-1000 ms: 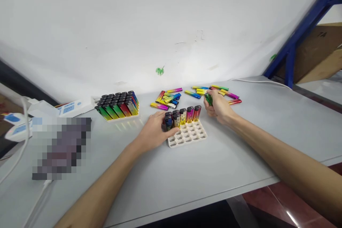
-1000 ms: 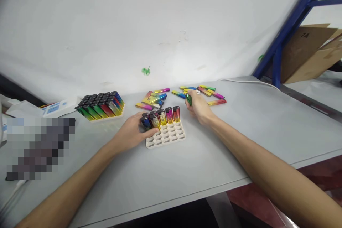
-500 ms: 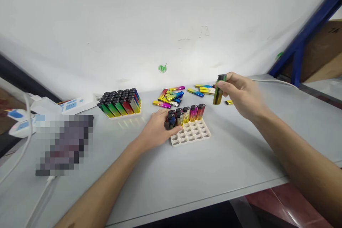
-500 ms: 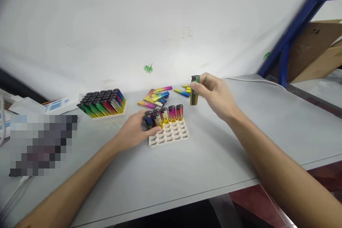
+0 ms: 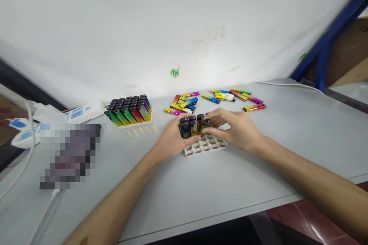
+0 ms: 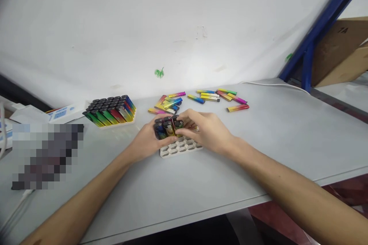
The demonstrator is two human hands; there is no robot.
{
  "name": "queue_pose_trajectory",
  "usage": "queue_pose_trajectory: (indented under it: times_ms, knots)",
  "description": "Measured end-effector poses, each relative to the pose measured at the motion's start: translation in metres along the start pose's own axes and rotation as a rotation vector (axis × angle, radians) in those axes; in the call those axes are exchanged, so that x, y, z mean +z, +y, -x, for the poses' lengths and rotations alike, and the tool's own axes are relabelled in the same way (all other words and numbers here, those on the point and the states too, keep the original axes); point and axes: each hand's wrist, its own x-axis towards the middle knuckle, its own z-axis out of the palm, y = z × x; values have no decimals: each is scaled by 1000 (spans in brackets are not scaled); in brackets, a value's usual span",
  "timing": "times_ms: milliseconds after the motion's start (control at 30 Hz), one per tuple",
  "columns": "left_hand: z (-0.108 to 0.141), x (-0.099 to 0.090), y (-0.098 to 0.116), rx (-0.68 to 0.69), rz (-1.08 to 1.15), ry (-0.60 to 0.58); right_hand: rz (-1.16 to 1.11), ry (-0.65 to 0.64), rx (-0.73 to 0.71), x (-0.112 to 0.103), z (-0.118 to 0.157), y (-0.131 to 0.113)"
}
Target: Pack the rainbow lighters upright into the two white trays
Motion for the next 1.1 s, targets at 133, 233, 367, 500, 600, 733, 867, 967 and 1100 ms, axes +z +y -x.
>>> queue_pose_trajectory:
  times_ms: [133,233,367,500,600,733,867,967,1100]
  knots:
    - [-3,4,3,-40,54,20,147,-50,55,2,0,3]
    - [-4,5,4,-54,22,62,266,-15,25,4,0,2]
    - [-4,6,6,-106,-10,100,306,132,16,-2,-3,-2]
    - [-3,5,9,-122,-58,109,546,348,260,-28,-13,13]
    - [-2,-1,9,-135,-80,74,764,276,511,-54,-19,43]
    - [-1,-13,2,-162,-61,33,837,20,793,-71,-20,73]
    - [-1,-19,-5,-127,-33,33,755,-151,722,-59,-19,73]
    - [-1,-18,-5,-73,15,34,677,-187,563,-43,-18,69]
    - [-1,-15,-3,-56,12,43,556,-86,439,-33,-18,70]
